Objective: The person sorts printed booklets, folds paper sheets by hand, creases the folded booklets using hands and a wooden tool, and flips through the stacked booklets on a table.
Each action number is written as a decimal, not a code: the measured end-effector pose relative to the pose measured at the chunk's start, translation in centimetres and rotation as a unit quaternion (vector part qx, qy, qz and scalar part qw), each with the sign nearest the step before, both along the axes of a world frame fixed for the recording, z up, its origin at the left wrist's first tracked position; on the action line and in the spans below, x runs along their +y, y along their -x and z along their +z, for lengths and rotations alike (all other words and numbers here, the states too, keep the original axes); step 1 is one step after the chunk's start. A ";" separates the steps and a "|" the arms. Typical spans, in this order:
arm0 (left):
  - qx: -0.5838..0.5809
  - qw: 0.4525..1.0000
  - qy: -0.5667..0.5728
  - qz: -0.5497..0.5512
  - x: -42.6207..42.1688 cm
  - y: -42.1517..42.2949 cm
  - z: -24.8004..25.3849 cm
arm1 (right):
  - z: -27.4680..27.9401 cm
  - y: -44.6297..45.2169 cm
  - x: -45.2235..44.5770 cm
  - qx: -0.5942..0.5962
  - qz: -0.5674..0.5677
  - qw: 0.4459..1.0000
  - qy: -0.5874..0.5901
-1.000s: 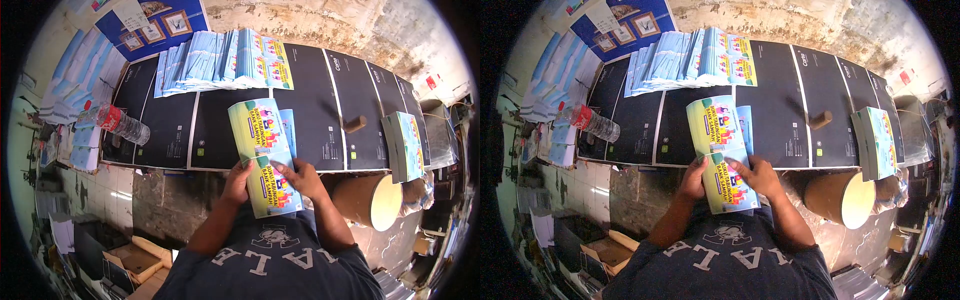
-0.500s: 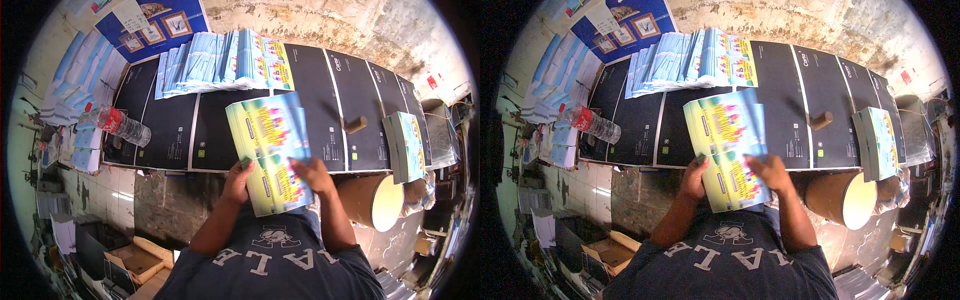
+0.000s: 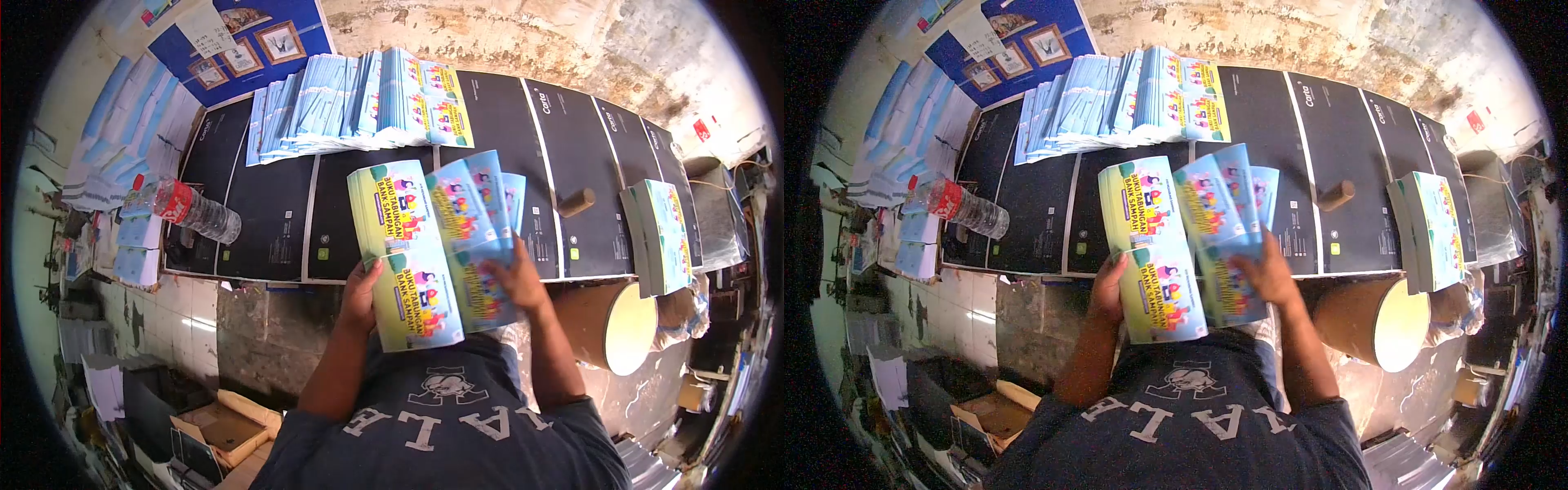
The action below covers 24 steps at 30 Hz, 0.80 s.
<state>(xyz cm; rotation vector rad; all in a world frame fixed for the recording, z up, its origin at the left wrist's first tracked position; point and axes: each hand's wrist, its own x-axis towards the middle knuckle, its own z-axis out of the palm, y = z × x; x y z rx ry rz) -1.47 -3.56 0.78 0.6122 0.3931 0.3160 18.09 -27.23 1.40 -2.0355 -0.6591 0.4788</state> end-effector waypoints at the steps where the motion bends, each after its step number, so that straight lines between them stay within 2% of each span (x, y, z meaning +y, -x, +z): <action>1: 0.000 1.000 0.015 -0.002 -0.3 -0.3 -0.6 | -0.6 1.3 1.1 -0.055 -0.009 0.998 0.010; 2: -0.002 1.000 0.013 0.001 -0.6 -0.6 -1.3 | -1.1 2.2 2.2 -0.111 -0.016 0.994 0.017; 4: 0.010 1.000 0.014 0.014 -1.4 -0.8 -1.8 | 1.3 3.2 3.3 -0.106 0.001 0.989 0.101; 5: 0.006 1.000 0.022 0.014 -1.7 -0.7 -1.6 | 1.2 3.3 3.3 -0.103 0.003 0.990 0.100; 7: 0.030 0.999 0.001 0.015 -2.3 -0.7 -1.2 | 1.0 3.4 3.2 0.005 0.008 1.000 0.014; 10: 0.038 0.999 -0.008 -0.001 -2.6 -0.9 -1.2 | 2.1 3.9 4.2 0.073 -0.009 0.997 0.002; 11: 0.028 1.000 0.009 -0.006 -3.1 -1.1 -1.0 | 0.8 3.9 3.9 0.082 0.016 0.997 0.008; 12: 0.018 0.999 0.028 -0.013 -3.5 -1.3 -0.5 | 0.6 4.4 4.3 -0.006 0.023 0.999 0.049; 14: -0.005 0.998 0.049 -0.024 -3.6 -1.5 0.4 | 1.2 4.1 4.5 0.123 0.023 0.992 0.003; 17: 0.023 0.999 0.027 -0.018 -3.4 -1.5 0.7 | 2.0 4.6 4.5 0.161 -0.012 0.987 -0.024; 21: 0.005 1.000 0.005 0.014 -1.9 -0.8 -0.5 | 0.5 3.5 3.5 0.140 0.000 0.987 -0.072; 24: 0.020 0.999 0.009 0.027 -1.8 -0.5 -0.6 | 0.9 3.6 3.2 0.065 -0.026 0.997 -0.017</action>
